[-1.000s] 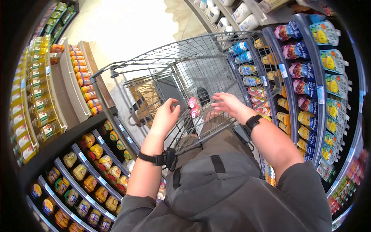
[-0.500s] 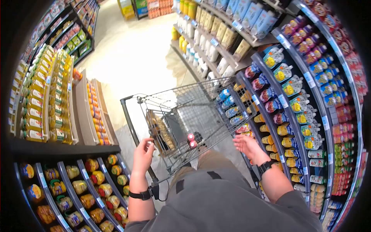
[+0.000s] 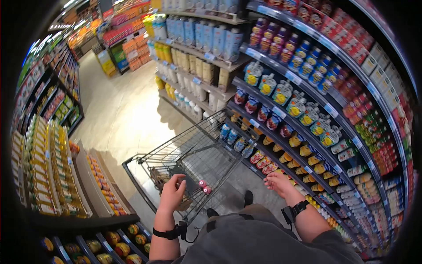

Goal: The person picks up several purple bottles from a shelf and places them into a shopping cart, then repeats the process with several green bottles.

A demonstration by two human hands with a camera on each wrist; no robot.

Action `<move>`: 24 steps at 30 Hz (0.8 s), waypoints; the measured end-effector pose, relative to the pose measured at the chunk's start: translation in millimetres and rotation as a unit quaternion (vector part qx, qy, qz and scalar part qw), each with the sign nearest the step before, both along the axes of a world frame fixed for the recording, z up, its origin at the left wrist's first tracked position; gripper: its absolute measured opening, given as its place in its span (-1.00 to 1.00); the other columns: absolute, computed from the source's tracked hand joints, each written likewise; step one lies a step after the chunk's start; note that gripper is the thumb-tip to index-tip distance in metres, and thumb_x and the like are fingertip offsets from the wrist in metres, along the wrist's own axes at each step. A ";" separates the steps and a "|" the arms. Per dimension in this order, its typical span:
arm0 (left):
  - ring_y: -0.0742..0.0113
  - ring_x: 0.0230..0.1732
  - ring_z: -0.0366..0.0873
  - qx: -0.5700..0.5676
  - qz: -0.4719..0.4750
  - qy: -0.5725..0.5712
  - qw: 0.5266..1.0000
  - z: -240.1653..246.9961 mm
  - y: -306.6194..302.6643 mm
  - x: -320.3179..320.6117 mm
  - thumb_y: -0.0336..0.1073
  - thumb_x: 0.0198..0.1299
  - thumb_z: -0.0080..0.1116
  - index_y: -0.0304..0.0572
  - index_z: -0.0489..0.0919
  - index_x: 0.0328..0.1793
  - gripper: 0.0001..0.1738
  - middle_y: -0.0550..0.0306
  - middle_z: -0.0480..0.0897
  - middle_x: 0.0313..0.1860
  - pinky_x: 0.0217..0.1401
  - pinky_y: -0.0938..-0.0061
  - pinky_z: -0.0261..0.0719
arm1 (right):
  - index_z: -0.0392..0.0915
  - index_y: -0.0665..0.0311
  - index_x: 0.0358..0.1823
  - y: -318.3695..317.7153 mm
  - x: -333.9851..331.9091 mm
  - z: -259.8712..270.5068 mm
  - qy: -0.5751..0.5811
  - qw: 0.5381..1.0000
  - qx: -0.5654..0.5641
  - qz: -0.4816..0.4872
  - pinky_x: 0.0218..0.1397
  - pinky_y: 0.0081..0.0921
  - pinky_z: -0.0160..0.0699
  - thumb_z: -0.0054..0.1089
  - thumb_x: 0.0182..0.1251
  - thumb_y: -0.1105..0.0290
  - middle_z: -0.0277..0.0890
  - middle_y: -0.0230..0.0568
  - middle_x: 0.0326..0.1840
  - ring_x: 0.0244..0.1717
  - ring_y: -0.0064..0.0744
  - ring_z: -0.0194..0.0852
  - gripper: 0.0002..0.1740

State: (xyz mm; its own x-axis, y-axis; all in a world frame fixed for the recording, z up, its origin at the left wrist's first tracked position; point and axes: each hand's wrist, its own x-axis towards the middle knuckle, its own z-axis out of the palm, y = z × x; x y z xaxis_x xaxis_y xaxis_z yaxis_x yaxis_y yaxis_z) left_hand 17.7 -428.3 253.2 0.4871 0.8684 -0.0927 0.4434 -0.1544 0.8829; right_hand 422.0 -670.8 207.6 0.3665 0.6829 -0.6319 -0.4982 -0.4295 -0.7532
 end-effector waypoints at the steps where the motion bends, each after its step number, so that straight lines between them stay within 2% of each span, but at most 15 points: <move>1: 0.35 -0.40 0.56 0.006 -0.008 0.001 1.000 4.9 1.4 7.7 -0.31 0.43 0.23 -0.23 0.63 0.20 -0.71 0.10 0.65 -0.37 -0.28 0.40 0.53 | 0.53 0.20 0.01 -7.1 3.3 1.6 -0.009 1.000 -0.005 -0.007 -0.09 -0.43 0.63 0.21 0.54 0.43 0.65 -0.23 -0.03 -0.10 -0.42 0.66 -0.88; 4: 0.35 -0.39 0.57 0.020 -0.041 -0.015 0.999 11.6 2.4 37.7 -0.32 0.44 0.22 -0.24 0.63 0.20 -0.71 0.10 0.66 -0.37 -0.28 0.40 0.53 | 0.52 0.20 -0.02 -33.2 15.1 10.6 0.008 0.998 0.015 -0.055 -0.09 -0.44 0.62 0.21 0.54 0.43 0.65 -0.23 -0.03 -0.11 -0.42 0.66 -0.90; 7: 0.44 -0.43 0.55 -0.010 -0.071 -0.027 0.997 13.3 1.4 78.5 -0.36 0.43 0.21 -0.26 0.64 0.20 -0.72 0.13 0.65 -0.38 -0.33 0.47 0.50 | 0.53 0.18 -0.02 -64.0 31.3 21.3 0.029 0.994 0.050 -0.091 -0.08 -0.46 0.64 0.20 0.54 0.43 0.66 -0.26 -0.04 -0.11 -0.45 0.67 -0.91; 10: 0.46 -0.46 0.53 0.009 -0.128 -0.030 0.991 18.2 -8.9 127.7 -0.37 0.43 0.21 -0.25 0.64 0.21 -0.72 0.12 0.64 -0.38 -0.36 0.48 0.49 | 0.54 0.19 -0.02 -99.2 46.7 36.3 0.007 0.991 0.063 -0.116 -0.09 -0.47 0.64 0.19 0.54 0.43 0.67 -0.26 -0.04 -0.13 -0.46 0.67 -0.91; 16: 0.42 -0.49 0.52 0.014 -0.198 -0.028 0.980 39.7 -52.5 235.4 -0.36 0.41 0.23 -0.26 0.64 0.19 -0.72 0.11 0.63 -0.39 -0.37 0.45 0.48 | 0.56 0.22 -0.05 -184.8 93.7 33.9 0.007 0.974 0.072 -0.215 -0.09 -0.47 0.64 0.16 0.55 0.44 0.68 -0.24 -0.03 -0.14 -0.45 0.66 -0.94; 18: 0.42 -0.48 0.51 0.051 -0.239 0.009 0.970 51.0 -69.8 268.0 -0.35 0.41 0.25 -0.26 0.64 0.19 -0.71 0.11 0.63 -0.40 -0.37 0.45 0.47 | 0.57 0.22 -0.06 -215.0 109.7 30.3 0.003 0.968 0.081 -0.237 -0.09 -0.47 0.63 0.17 0.55 0.44 0.68 -0.24 -0.03 -0.14 -0.46 0.66 -0.94; 20: 0.42 -0.49 0.50 0.059 -0.256 -0.022 0.965 57.3 -87.0 298.7 -0.36 0.40 0.26 -0.26 0.64 0.19 -0.71 0.10 0.62 -0.42 -0.37 0.45 0.46 | 0.58 0.23 -0.08 -242.3 126.9 26.7 0.001 0.962 0.091 -0.256 -0.10 -0.46 0.62 0.18 0.54 0.44 0.69 -0.24 -0.03 -0.15 -0.47 0.66 -0.95; 24: 0.44 -0.50 0.45 0.075 -0.282 0.015 0.957 70.4 -116.3 355.4 -0.40 0.40 0.24 -0.27 0.64 0.20 -0.72 0.11 0.60 -0.43 -0.39 0.46 0.43 | 0.60 0.19 -0.10 -287.9 162.8 25.1 -0.005 0.953 0.089 -0.290 -0.10 -0.49 0.58 0.18 0.54 0.44 0.70 -0.31 -0.08 -0.16 -0.51 0.64 -0.96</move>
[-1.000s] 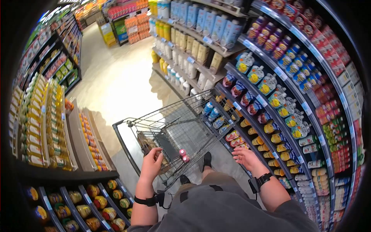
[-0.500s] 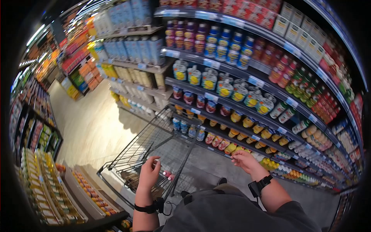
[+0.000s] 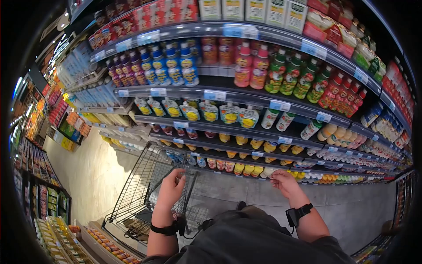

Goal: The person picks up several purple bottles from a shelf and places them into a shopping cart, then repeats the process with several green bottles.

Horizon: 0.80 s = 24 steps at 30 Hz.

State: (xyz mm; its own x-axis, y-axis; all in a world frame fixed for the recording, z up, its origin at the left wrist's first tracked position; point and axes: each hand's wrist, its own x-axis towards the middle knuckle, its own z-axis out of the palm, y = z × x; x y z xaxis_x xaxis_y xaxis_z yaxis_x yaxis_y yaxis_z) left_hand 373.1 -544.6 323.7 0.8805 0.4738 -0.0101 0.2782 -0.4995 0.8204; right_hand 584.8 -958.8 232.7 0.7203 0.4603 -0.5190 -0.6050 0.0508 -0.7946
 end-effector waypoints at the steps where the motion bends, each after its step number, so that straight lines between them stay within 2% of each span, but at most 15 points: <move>1: 0.49 -0.44 0.47 -0.009 -0.007 -0.003 1.000 0.9 -6.3 13.7 -0.37 0.44 0.22 -0.26 0.63 0.21 -0.72 0.15 0.63 -0.41 -0.34 0.48 0.46 | 0.60 0.17 -0.10 -9.4 9.5 1.5 -0.011 1.000 -0.005 -0.007 -0.11 -0.51 0.57 0.18 0.54 0.44 0.71 -0.33 -0.09 -0.16 -0.52 0.64 -0.96; 3: 0.55 -0.36 0.49 0.001 -0.016 0.014 1.000 4.2 -21.1 38.3 -0.36 0.49 0.19 -0.26 0.62 0.22 -0.74 0.20 0.65 -0.37 -0.26 0.52 0.49 | 0.60 0.16 -0.11 -28.1 25.7 5.9 -0.016 1.000 -0.001 -0.014 -0.10 -0.52 0.57 0.19 0.54 0.44 0.71 -0.34 -0.10 -0.15 -0.53 0.65 -0.97; 9: 0.55 -0.38 0.48 -0.022 -0.041 -0.026 0.999 4.2 -64.5 101.0 -0.40 0.44 0.23 -0.30 0.61 0.21 -0.73 0.21 0.64 -0.36 -0.29 0.53 0.46 | 0.58 0.17 -0.10 -68.5 68.0 20.4 -0.040 0.999 0.006 0.004 -0.07 -0.53 0.61 0.21 0.53 0.44 0.72 -0.33 -0.09 -0.10 -0.53 0.67 -0.98; 14: 0.55 -0.40 0.46 -0.002 -0.048 -0.033 0.998 13.3 -87.2 129.7 -0.41 0.42 0.24 -0.29 0.61 0.24 -0.70 0.22 0.63 -0.34 -0.33 0.53 0.43 | 0.57 0.20 -0.08 -80.9 96.8 32.4 -0.063 0.998 0.001 0.031 -0.06 -0.52 0.63 0.21 0.52 0.48 0.71 -0.30 -0.08 -0.11 -0.52 0.67 -0.95; 19: 0.55 -0.40 0.47 0.040 -0.034 -0.016 0.998 39.8 -89.5 145.9 -0.41 0.42 0.25 -0.27 0.61 0.25 -0.69 0.22 0.62 -0.33 -0.35 0.53 0.42 | 0.59 0.24 -0.07 -67.7 124.2 51.3 -0.142 0.984 0.003 0.103 -0.07 -0.58 0.62 0.20 0.50 0.53 0.70 -0.29 -0.05 -0.10 -0.55 0.66 -0.93; 21: 0.41 -0.45 0.54 0.031 -0.022 -0.047 0.998 44.1 -83.5 151.7 -0.43 0.37 0.24 -0.29 0.62 0.23 -0.68 0.09 0.67 -0.29 -0.35 0.48 0.51 | 0.59 0.26 -0.06 -53.9 131.4 63.6 -0.151 0.981 0.018 0.117 -0.06 -0.58 0.61 0.20 0.50 0.53 0.70 -0.30 -0.05 -0.09 -0.56 0.66 -0.93; 24: 0.45 -0.43 0.51 0.030 -0.014 -0.078 0.996 53.8 -73.4 162.8 -0.45 0.38 0.23 -0.27 0.61 0.24 -0.68 0.11 0.68 -0.22 -0.36 0.49 0.49 | 0.60 0.27 -0.04 -25.5 138.4 89.8 -0.172 0.974 0.038 0.142 -0.04 -0.58 0.61 0.20 0.50 0.54 0.70 -0.31 -0.06 -0.07 -0.57 0.65 -0.91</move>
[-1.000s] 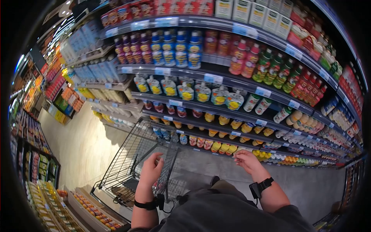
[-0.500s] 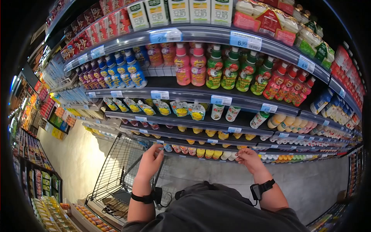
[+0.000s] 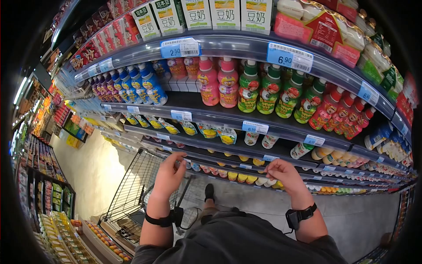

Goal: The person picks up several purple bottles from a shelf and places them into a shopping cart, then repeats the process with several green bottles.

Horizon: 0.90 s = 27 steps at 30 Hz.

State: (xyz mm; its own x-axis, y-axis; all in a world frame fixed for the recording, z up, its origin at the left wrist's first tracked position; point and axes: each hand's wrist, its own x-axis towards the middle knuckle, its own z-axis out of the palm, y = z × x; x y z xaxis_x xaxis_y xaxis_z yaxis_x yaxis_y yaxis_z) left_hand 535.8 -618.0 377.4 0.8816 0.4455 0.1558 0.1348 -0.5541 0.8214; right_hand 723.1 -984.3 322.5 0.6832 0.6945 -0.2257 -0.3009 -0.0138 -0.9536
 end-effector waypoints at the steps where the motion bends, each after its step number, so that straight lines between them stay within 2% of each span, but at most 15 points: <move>1: 0.45 -0.43 0.51 -0.001 -0.002 0.002 1.000 1.3 4.3 4.9 -0.45 0.38 0.23 -0.27 0.61 0.24 -0.68 0.11 0.68 -0.22 -0.36 0.49 0.49 | 0.60 0.28 -0.02 9.8 1.1 8.8 -0.012 1.000 0.004 0.016 -0.03 -0.57 0.61 0.21 0.50 0.55 0.70 -0.32 -0.06 -0.08 -0.57 0.64 -0.89; 5: 0.51 -0.40 0.47 -0.014 -0.014 -0.077 0.997 16.8 19.0 34.2 -0.51 0.39 0.20 -0.25 0.62 0.22 -0.70 0.18 0.66 -0.13 -0.34 0.55 0.45 | 0.61 0.33 0.04 46.6 8.3 43.2 -0.050 0.997 -0.002 0.053 -0.05 -0.60 0.57 0.20 0.46 0.58 0.69 -0.28 -0.03 -0.08 -0.57 0.64 -0.82; 7: 0.53 -0.36 0.47 0.008 -0.028 -0.130 0.991 31.1 24.8 51.7 -0.55 0.38 0.18 -0.24 0.62 0.21 -0.70 0.20 0.63 -0.08 -0.30 0.61 0.43 | 0.60 0.31 0.20 61.3 12.9 67.0 -0.103 0.986 -0.001 0.133 -0.09 -0.63 0.61 0.12 0.51 0.61 0.70 -0.31 0.03 -0.08 -0.64 0.64 -0.70; 10: 0.60 -0.30 0.40 0.006 -0.055 -0.161 0.985 50.7 36.5 81.0 -0.58 0.40 0.12 -0.25 0.58 0.23 -0.69 0.23 0.62 0.00 -0.22 0.64 0.41 | 0.54 0.29 0.34 88.2 13.3 105.0 -0.131 0.983 0.049 0.121 -0.12 -0.65 0.60 0.09 0.51 0.61 0.68 -0.33 0.10 -0.09 -0.66 0.64 -0.59; 11: 0.58 -0.28 0.42 0.007 -0.068 -0.175 0.982 58.8 39.8 91.6 -0.58 0.39 0.15 -0.25 0.58 0.24 -0.68 0.21 0.61 0.02 -0.20 0.63 0.43 | 0.44 0.32 0.46 94.2 16.2 113.5 -0.125 0.982 0.053 0.131 -0.04 -0.62 0.62 0.07 0.51 0.62 0.63 -0.30 0.24 -0.07 -0.63 0.63 -0.50; 15: 0.59 -0.28 0.47 0.013 -0.109 -0.222 0.969 84.5 48.3 133.0 -0.59 0.36 0.20 -0.25 0.55 0.31 -0.60 0.18 0.60 -0.05 -0.22 0.63 0.46 | 0.22 0.39 0.63 129.2 20.6 158.7 -0.149 0.979 0.091 0.102 0.15 -0.51 0.63 0.01 0.50 0.65 0.43 -0.17 0.50 0.04 -0.55 0.60 -0.34; 16: 0.59 -0.28 0.47 0.010 -0.115 -0.222 0.968 85.6 51.8 141.4 -0.59 0.36 0.20 -0.25 0.55 0.31 -0.60 0.18 0.60 -0.05 -0.22 0.63 0.46 | 0.22 0.39 0.63 137.4 21.9 166.0 -0.149 0.980 0.088 0.096 0.15 -0.51 0.63 0.01 0.50 0.65 0.43 -0.17 0.50 0.04 -0.55 0.60 -0.34; 18: 0.53 -0.35 0.48 -0.030 -0.126 -0.196 0.972 87.4 56.5 157.4 -0.53 0.29 0.33 -0.26 0.53 0.33 -0.52 0.10 0.56 0.11 -0.29 0.62 0.47 | 0.14 0.36 0.68 153.6 24.7 175.4 -0.178 0.973 0.123 0.080 0.16 -0.49 0.64 0.04 0.46 0.67 0.37 -0.14 0.54 0.05 -0.52 0.61 -0.25; 19: 0.53 -0.36 0.49 -0.023 -0.135 -0.176 0.975 96.8 55.8 162.1 -0.48 0.27 0.39 -0.26 0.49 0.37 -0.46 0.11 0.56 0.09 -0.33 0.62 0.47 | 0.07 0.34 0.71 160.4 26.8 174.7 -0.179 0.972 0.137 0.072 0.13 -0.47 0.64 0.06 0.41 0.71 0.27 -0.11 0.60 0.06 -0.45 0.64 -0.17; 20: 0.53 -0.36 0.49 -0.024 -0.140 -0.177 0.974 96.5 56.5 169.4 -0.48 0.27 0.39 -0.26 0.49 0.37 -0.46 0.11 0.56 0.09 -0.33 0.62 0.47 | 0.07 0.34 0.71 166.2 27.7 176.6 -0.180 0.972 0.135 0.068 0.13 -0.47 0.64 0.06 0.41 0.71 0.27 -0.11 0.60 0.06 -0.45 0.64 -0.17; 22: 0.53 -0.37 0.50 -0.050 -0.165 -0.195 0.966 94.4 59.6 180.1 -0.45 0.25 0.43 -0.26 0.49 0.35 -0.44 0.12 0.60 -0.07 -0.36 0.64 0.46 | 0.00 0.37 0.73 176.6 28.3 181.1 -0.236 0.964 0.114 0.053 0.10 -0.41 0.64 0.06 0.42 0.61 0.41 -0.05 0.45 0.07 -0.35 0.63 -0.15; 23: 0.44 -0.38 0.52 -0.050 -0.163 -0.156 0.973 96.8 62.6 182.4 -0.35 0.23 0.49 -0.28 0.50 0.31 -0.44 0.10 0.59 -0.28 -0.37 0.56 0.48 | 0.00 0.37 0.73 181.8 29.8 181.9 -0.236 0.964 0.113 0.050 0.10 -0.41 0.64 0.06 0.42 0.61 0.41 -0.05 0.45 0.07 -0.35 0.63 -0.15; 24: 0.44 -0.38 0.52 -0.050 -0.166 -0.156 0.972 97.0 64.3 186.6 -0.35 0.23 0.49 -0.28 0.50 0.31 -0.44 0.10 0.59 -0.28 -0.37 0.56 0.48 | -0.03 0.37 0.74 186.7 31.4 182.8 -0.249 0.961 0.111 0.047 0.10 -0.40 0.64 0.06 0.41 0.63 0.40 -0.06 0.43 0.09 -0.32 0.63 -0.13; 26: 0.30 -0.41 0.53 0.011 -0.174 -0.151 0.973 93.9 66.3 197.1 -0.22 0.22 0.52 -0.29 0.52 0.25 -0.43 0.07 0.57 -0.39 -0.36 0.43 0.51 | -0.06 0.37 0.74 194.2 34.9 183.5 -0.266 0.957 0.108 0.046 0.10 -0.39 0.64 0.06 0.40 0.65 0.40 -0.08 0.40 0.12 -0.28 0.63 -0.11; 27: 0.18 -0.42 0.55 0.029 -0.175 -0.145 0.973 89.4 68.9 202.2 -0.14 0.22 0.52 -0.31 0.54 0.19 -0.44 0.04 0.60 -0.36 -0.32 0.31 0.56 | -0.06 0.36 0.74 197.6 36.7 181.7 -0.264 0.958 0.108 0.037 0.09 -0.38 0.64 0.06 0.39 0.67 0.40 -0.07 0.40 0.13 -0.26 0.63 -0.10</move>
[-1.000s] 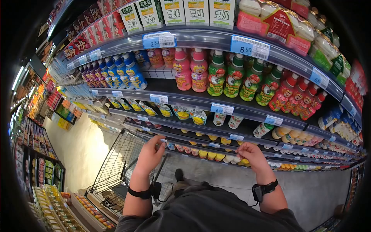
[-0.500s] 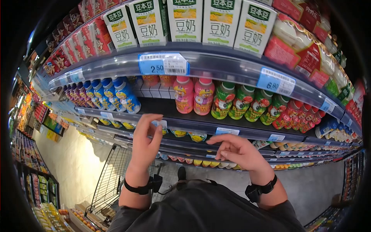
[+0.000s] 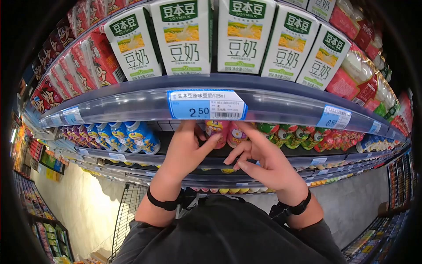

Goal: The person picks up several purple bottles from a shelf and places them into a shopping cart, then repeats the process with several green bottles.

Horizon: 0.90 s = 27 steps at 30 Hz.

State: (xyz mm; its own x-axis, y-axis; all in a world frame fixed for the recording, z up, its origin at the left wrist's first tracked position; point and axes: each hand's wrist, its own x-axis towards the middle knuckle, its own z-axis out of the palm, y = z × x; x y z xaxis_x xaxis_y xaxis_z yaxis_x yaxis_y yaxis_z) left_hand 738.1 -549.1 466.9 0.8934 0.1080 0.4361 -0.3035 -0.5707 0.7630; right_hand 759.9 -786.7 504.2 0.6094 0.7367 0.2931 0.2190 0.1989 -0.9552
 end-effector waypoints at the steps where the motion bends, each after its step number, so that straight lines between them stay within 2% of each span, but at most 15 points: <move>1: 0.18 -0.42 0.55 0.000 0.001 -0.004 1.000 -1.8 1.3 2.5 -0.14 0.22 0.52 -0.31 0.54 0.19 -0.44 0.04 0.60 -0.36 -0.32 0.31 0.56 | -0.06 0.35 0.75 2.9 2.0 -2.4 0.002 1.000 0.004 -0.008 0.09 -0.37 0.64 0.06 0.38 0.69 0.40 -0.07 0.40 0.14 -0.25 0.63 -0.09; 5: 0.15 -0.39 0.61 -0.005 -0.029 0.019 0.999 2.6 -1.5 8.7 -0.15 0.20 0.53 -0.33 0.55 0.15 -0.45 0.00 0.66 -0.35 -0.28 0.29 0.60 | -0.05 0.33 0.74 7.4 5.0 -7.9 -0.004 1.000 -0.003 -0.014 0.09 -0.36 0.64 0.05 0.38 0.72 0.39 -0.06 0.41 0.12 -0.21 0.65 -0.09; 9: 0.16 -0.42 0.60 0.057 -0.006 -0.012 0.998 3.6 -2.4 3.9 -0.16 0.18 0.53 -0.29 0.55 0.18 -0.44 0.02 0.65 -0.36 -0.30 0.31 0.61 | 0.02 0.30 0.73 6.3 5.4 -8.9 -0.008 1.000 0.001 0.002 0.05 -0.45 0.65 0.09 0.38 0.72 0.41 -0.05 0.33 0.03 -0.32 0.71 -0.11; 11: 0.17 -0.43 0.59 0.074 0.007 -0.036 0.997 4.3 -5.1 -1.3 -0.17 0.17 0.54 -0.27 0.55 0.21 -0.43 0.04 0.64 -0.38 -0.31 0.33 0.61 | 0.02 0.31 0.73 2.8 2.3 -5.1 -0.011 1.000 -0.014 0.008 0.08 -0.40 0.63 0.09 0.41 0.67 0.41 -0.04 0.35 0.02 -0.33 0.70 -0.13; 13: 0.20 -0.41 0.60 0.049 0.024 -0.035 0.998 6.5 -10.0 -8.3 -0.22 0.11 0.57 -0.23 0.55 0.26 -0.38 0.06 0.64 -0.28 -0.32 0.37 0.61 | 0.02 0.31 0.73 -1.9 -1.5 -3.5 -0.016 0.999 -0.028 0.015 0.11 -0.36 0.61 0.09 0.43 0.62 0.41 -0.03 0.38 0.02 -0.34 0.69 -0.15; 15: 0.21 -0.39 0.60 0.063 0.020 -0.073 0.995 8.0 -13.7 -16.8 -0.25 0.08 0.58 -0.22 0.55 0.27 -0.35 0.06 0.64 -0.21 -0.32 0.37 0.61 | 0.08 0.31 0.71 -6.3 -7.7 -4.3 -0.008 1.000 -0.012 0.019 0.14 -0.35 0.62 0.09 0.43 0.61 0.29 0.01 0.54 0.00 -0.35 0.70 -0.19; 16: 0.22 -0.38 0.61 0.076 0.016 -0.109 0.991 8.0 -16.3 -21.1 -0.28 0.04 0.59 -0.21 0.55 0.29 -0.33 0.07 0.64 -0.14 -0.33 0.37 0.62 | 0.14 0.32 0.68 -8.2 -10.6 -5.9 -0.013 0.999 0.016 0.025 0.13 -0.36 0.63 0.09 0.44 0.60 0.06 0.03 0.73 -0.04 -0.36 0.69 -0.23; 17: 0.22 -0.38 0.61 0.077 0.018 -0.109 0.991 7.6 -20.1 -25.2 -0.28 0.04 0.59 -0.21 0.55 0.29 -0.33 0.07 0.64 -0.14 -0.33 0.37 0.62 | 0.14 0.32 0.68 -11.2 -12.2 -7.3 -0.012 0.999 0.017 0.028 0.13 -0.36 0.63 0.09 0.44 0.60 0.06 0.03 0.73 -0.04 -0.36 0.69 -0.23; 19: 0.21 -0.31 0.66 0.095 0.031 -0.123 0.987 6.7 -29.2 -34.0 -0.32 0.01 0.59 -0.18 0.56 0.28 -0.33 0.07 0.64 -0.02 -0.29 0.36 0.65 | 0.16 0.31 0.67 -17.9 -15.5 -10.2 -0.027 0.998 0.024 0.057 0.09 -0.45 0.68 0.09 0.41 0.66 -0.05 0.03 0.79 -0.05 -0.45 0.71 -0.21; 20: 0.15 -0.19 0.72 0.096 0.031 -0.151 0.983 7.4 -34.2 -37.3 -0.37 -0.01 0.58 -0.16 0.57 0.27 -0.35 0.07 0.66 0.00 -0.21 0.32 0.70 | 0.17 0.31 0.67 -21.6 -19.3 -12.6 -0.021 0.998 0.028 0.058 0.09 -0.45 0.68 0.08 0.40 0.68 -0.05 0.00 0.79 -0.05 -0.46 0.70 -0.21; 21: 0.15 -0.19 0.72 0.097 0.036 -0.152 0.983 8.2 -38.4 -43.1 -0.37 -0.01 0.58 -0.16 0.57 0.27 -0.35 0.07 0.66 0.00 -0.21 0.32 0.70 | 0.17 0.31 0.67 -26.0 -23.0 -14.3 -0.022 0.997 0.028 0.064 0.09 -0.45 0.68 0.08 0.40 0.68 -0.05 0.00 0.79 -0.05 -0.46 0.70 -0.21; 23: 0.25 -0.01 0.74 0.161 0.043 -0.190 0.967 9.8 -45.7 -55.4 -0.54 -0.02 0.54 -0.18 0.57 0.27 -0.34 0.03 0.67 0.12 -0.11 0.52 0.72 | 0.18 0.31 0.67 -36.4 -30.5 -16.4 -0.007 0.996 0.040 0.077 0.08 -0.46 0.68 0.07 0.38 0.71 -0.04 -0.03 0.79 -0.04 -0.47 0.70 -0.21; 27: 0.17 0.06 0.75 0.199 0.057 -0.226 0.952 12.2 -69.1 -86.7 -0.54 -0.06 0.54 -0.18 0.56 0.28 -0.31 -0.02 0.68 0.15 -0.10 0.48 0.76 | 0.20 0.27 0.67 -61.6 -51.1 -19.2 -0.002 0.993 0.043 0.110 0.06 -0.46 0.68 0.03 0.38 0.74 -0.06 -0.04 0.80 -0.03 -0.47 0.70 -0.20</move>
